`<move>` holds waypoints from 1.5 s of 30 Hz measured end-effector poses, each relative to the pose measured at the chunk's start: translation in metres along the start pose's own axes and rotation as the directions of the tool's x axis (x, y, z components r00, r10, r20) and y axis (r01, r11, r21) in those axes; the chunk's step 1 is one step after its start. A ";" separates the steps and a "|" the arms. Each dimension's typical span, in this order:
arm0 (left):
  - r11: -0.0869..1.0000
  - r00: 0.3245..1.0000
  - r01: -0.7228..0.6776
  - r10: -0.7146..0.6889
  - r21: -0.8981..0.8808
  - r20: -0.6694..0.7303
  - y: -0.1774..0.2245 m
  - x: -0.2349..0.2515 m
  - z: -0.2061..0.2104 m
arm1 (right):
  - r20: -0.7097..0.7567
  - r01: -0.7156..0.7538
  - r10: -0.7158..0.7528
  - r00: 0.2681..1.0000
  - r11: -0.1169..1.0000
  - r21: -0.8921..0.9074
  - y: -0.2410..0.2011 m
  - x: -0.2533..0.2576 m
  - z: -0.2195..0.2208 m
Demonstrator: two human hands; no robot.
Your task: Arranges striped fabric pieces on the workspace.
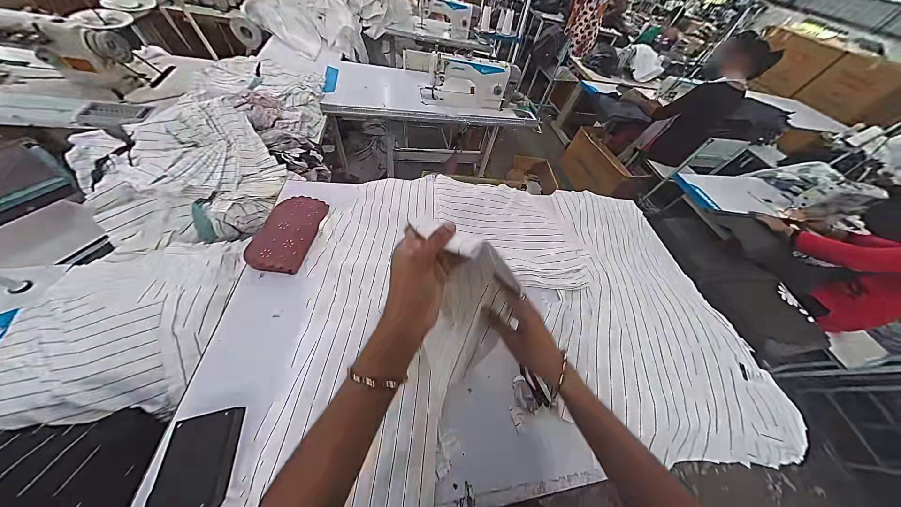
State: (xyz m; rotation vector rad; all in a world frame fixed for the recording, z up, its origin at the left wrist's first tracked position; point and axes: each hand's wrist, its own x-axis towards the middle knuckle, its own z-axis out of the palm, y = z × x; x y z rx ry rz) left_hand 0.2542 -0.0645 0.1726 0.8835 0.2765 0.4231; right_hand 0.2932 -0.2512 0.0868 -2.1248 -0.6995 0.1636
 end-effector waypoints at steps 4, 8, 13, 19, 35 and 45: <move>0.973 0.965 -0.002 0.062 -0.230 0.256 0.027 0.083 0.023 | -0.363 0.198 -0.250 0.898 0.965 -0.174 -0.006 0.079 -0.073; 0.956 0.875 0.049 0.099 -0.290 0.474 0.028 0.123 0.036 | -0.440 0.208 -0.447 0.779 0.846 -0.491 0.017 0.111 -0.110; 0.969 0.949 0.226 -0.242 0.098 0.202 -0.062 0.161 -0.014 | -0.325 0.035 -0.238 0.915 0.850 -0.525 0.132 0.111 -0.095; 0.795 0.945 0.307 -0.321 0.524 -0.066 -0.127 0.092 -0.121 | 0.021 -0.149 0.193 0.981 0.817 -0.557 0.190 0.056 -0.044; 0.711 0.810 0.295 0.168 0.639 -0.561 -0.042 -0.220 -0.280 | 0.109 0.371 -0.368 0.923 0.928 -0.013 0.093 -0.203 0.129; 0.629 0.995 0.086 -0.013 0.772 -0.101 -0.120 -0.192 -0.215 | -0.239 0.013 -0.086 0.967 0.956 -0.292 0.129 -0.297 0.009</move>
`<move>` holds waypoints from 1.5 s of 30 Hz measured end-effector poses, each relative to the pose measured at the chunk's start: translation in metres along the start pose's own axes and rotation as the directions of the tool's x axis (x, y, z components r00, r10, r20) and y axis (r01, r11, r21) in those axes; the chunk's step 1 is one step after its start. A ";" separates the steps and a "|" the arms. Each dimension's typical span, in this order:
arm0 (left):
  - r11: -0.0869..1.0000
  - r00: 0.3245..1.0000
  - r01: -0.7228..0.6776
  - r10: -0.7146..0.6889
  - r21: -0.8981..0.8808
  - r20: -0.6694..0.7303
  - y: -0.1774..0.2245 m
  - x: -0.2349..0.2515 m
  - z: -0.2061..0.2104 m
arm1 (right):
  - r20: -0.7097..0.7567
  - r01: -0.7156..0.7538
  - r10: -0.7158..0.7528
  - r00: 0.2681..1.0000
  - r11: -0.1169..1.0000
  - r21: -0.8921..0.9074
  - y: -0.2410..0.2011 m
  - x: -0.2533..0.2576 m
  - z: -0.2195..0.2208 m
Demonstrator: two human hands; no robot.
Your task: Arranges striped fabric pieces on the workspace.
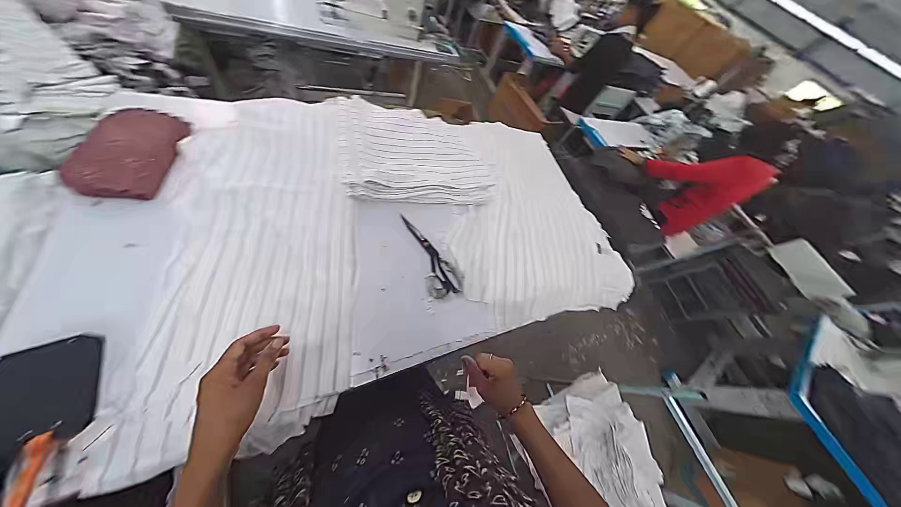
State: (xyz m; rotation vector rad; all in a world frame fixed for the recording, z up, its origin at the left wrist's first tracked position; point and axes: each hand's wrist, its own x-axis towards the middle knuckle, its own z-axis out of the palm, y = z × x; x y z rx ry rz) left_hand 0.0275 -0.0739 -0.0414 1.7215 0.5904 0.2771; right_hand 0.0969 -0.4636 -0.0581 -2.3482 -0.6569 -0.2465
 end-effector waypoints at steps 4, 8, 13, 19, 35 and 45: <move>0.999 0.988 -0.033 0.031 0.011 0.152 0.005 0.001 0.037 | -0.152 -0.248 0.232 0.961 0.964 -0.098 0.010 -0.009 -0.029; 0.992 0.956 -0.110 0.090 0.057 0.280 0.020 -0.005 0.059 | -0.225 -0.473 0.441 0.869 0.873 -0.118 0.010 0.007 -0.041; 0.983 0.931 -0.157 0.114 0.099 0.348 0.026 -0.016 0.063 | -0.291 -0.479 0.439 0.850 0.873 -0.084 0.035 0.034 -0.031; 0.974 0.938 -0.149 0.084 0.172 0.337 0.020 -0.023 0.050 | -0.318 -0.478 0.445 0.837 0.878 -0.029 0.043 0.034 -0.019; 0.984 0.774 -0.172 0.167 -0.051 0.611 0.056 -0.030 0.113 | -0.031 -0.439 0.440 0.898 0.898 0.026 -0.013 0.051 -0.049; 0.978 0.804 0.173 -0.073 -0.115 0.590 0.108 0.007 0.173 | 0.344 -0.016 -0.151 0.927 0.899 0.438 -0.117 0.027 -0.019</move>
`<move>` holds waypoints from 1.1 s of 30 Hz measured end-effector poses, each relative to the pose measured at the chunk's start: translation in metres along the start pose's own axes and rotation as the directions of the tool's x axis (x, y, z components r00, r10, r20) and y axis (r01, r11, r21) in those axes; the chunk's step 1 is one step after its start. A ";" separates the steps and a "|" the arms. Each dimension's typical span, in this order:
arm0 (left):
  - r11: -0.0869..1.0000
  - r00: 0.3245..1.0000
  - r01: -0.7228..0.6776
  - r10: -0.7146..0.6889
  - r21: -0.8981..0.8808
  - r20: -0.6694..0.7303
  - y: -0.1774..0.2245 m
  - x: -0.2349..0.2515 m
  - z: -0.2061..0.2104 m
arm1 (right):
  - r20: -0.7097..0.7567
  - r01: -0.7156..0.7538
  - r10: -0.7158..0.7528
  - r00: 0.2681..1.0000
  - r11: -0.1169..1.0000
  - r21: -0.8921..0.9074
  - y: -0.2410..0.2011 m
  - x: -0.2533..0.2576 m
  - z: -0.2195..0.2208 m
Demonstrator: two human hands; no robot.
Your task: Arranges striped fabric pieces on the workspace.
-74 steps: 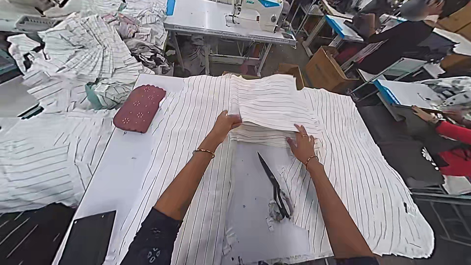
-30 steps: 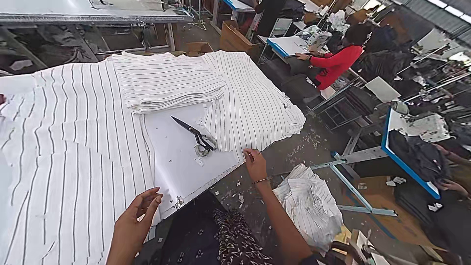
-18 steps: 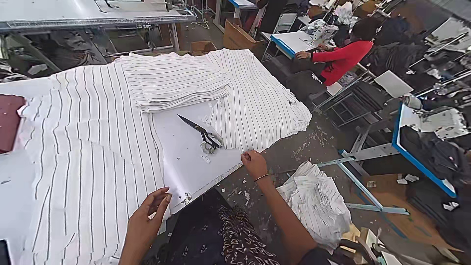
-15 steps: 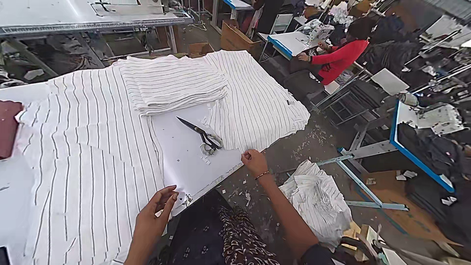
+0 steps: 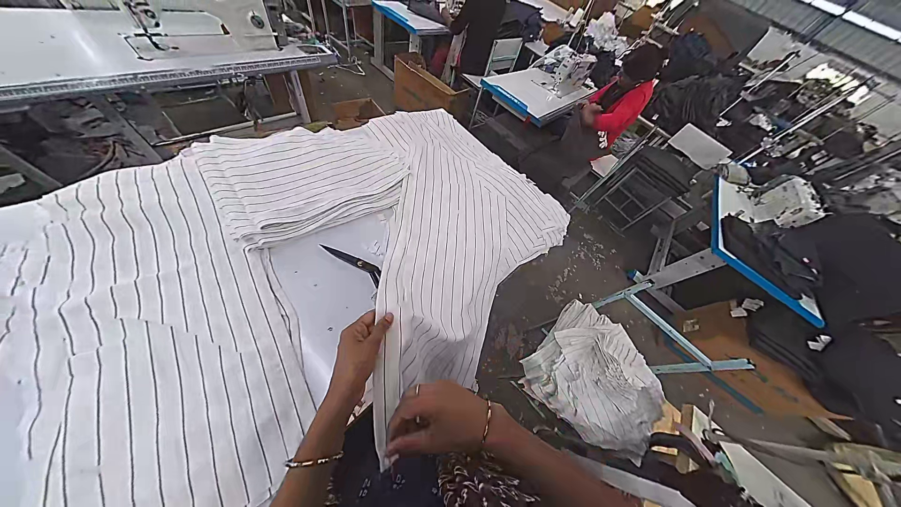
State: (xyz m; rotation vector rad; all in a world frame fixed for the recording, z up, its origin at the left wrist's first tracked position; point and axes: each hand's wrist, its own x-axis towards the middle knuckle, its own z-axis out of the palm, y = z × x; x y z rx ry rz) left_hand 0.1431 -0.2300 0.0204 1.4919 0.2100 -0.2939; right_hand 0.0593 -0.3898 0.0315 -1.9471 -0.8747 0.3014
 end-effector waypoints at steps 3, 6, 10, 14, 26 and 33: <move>0.949 0.956 -0.268 0.241 0.164 0.170 0.010 -0.028 -0.005 | -0.292 0.197 -0.243 0.925 0.964 -0.179 -0.017 0.029 -0.030; 0.902 0.853 -0.413 0.334 0.127 0.402 0.011 -0.069 -0.013 | -0.235 0.232 -0.327 0.915 0.905 -0.356 -0.025 0.058 -0.050; 0.971 0.915 -0.237 0.215 0.022 0.340 -0.011 -0.096 -0.056 | 0.022 0.149 -0.150 0.989 0.938 -0.312 -0.014 0.078 -0.034; 0.995 0.985 0.033 -0.017 0.091 -0.172 -0.042 -0.107 -0.106 | 0.203 0.136 -0.085 0.975 0.958 -0.252 0.000 0.086 -0.013; 0.576 0.869 0.495 -0.333 0.651 -0.366 -0.032 -0.038 -0.096 | 0.261 0.074 -0.001 0.965 0.961 -0.268 0.013 0.075 -0.039; 0.827 0.946 0.280 -0.151 0.488 -0.286 -0.060 -0.042 -0.115 | 0.247 0.055 0.000 0.969 0.975 -0.215 0.022 0.085 -0.039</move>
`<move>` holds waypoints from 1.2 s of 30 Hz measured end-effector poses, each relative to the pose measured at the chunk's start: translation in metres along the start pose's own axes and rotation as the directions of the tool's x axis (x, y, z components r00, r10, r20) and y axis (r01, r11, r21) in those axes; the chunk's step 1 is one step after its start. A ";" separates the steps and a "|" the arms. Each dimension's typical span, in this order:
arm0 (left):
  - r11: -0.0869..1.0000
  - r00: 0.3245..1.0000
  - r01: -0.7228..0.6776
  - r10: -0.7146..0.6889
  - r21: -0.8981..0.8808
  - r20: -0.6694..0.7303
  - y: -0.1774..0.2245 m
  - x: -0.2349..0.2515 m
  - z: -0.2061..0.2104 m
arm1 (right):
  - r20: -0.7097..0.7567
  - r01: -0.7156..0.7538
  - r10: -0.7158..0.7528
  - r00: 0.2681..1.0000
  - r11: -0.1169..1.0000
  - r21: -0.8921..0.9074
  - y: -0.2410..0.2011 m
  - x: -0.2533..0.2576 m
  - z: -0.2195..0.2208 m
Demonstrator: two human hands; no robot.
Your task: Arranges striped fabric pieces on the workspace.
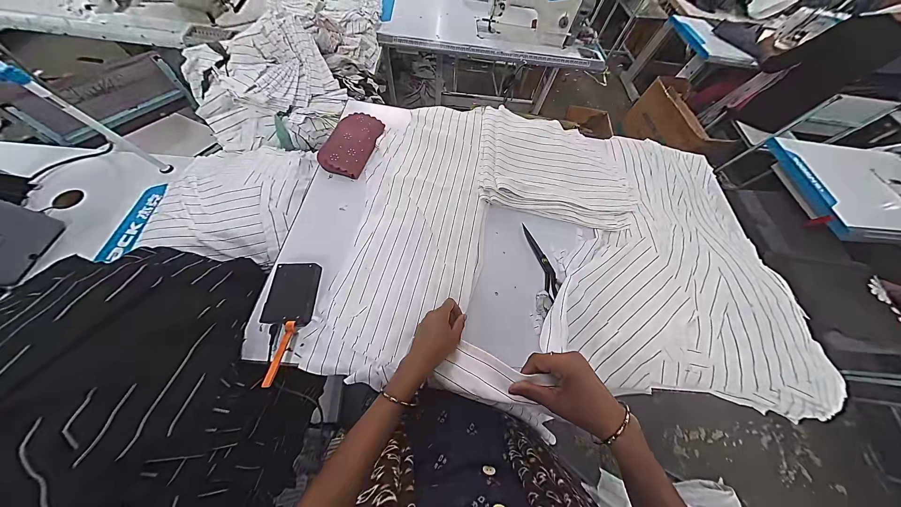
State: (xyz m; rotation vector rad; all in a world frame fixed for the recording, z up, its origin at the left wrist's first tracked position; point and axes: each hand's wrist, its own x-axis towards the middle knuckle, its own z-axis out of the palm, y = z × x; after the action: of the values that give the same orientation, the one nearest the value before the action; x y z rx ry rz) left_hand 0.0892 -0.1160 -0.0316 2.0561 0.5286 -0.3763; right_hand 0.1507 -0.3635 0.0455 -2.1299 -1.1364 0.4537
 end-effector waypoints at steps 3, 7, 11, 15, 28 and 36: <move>0.964 0.988 -0.082 0.046 -0.253 -0.146 -0.012 -0.016 -0.011 | -0.018 0.043 -0.043 0.999 0.999 0.002 0.002 0.013 -0.007; 0.958 0.884 -0.110 -0.028 -0.265 -0.467 -0.036 -0.069 -0.055 | 0.002 0.128 -0.128 0.992 0.990 0.054 0.000 0.035 -0.016; 0.996 0.613 0.056 -0.088 -0.069 -0.785 -0.091 -0.139 -0.127 | 0.055 0.239 -0.247 0.968 0.963 0.122 -0.002 0.060 -0.015; 0.935 0.314 0.339 -0.221 -0.109 -0.923 -0.145 -0.196 -0.199 | 0.127 0.199 -0.233 0.964 0.952 0.234 0.001 0.078 -0.039; 0.944 0.754 0.098 0.136 0.315 -0.643 -0.060 0.045 -0.225 | 0.338 -0.333 0.292 0.895 0.940 0.070 0.074 0.182 -0.113; 0.870 0.934 -0.137 0.272 0.474 -0.230 0.044 0.226 -0.136 | 0.477 -0.536 0.443 0.759 0.841 0.071 0.153 0.144 -0.121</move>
State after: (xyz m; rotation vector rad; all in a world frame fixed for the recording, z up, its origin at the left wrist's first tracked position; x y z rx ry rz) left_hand 0.3131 0.0307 -0.0356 2.6193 0.4105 -0.0645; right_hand 0.3918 -0.3529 0.0260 -2.1819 -0.6808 1.3064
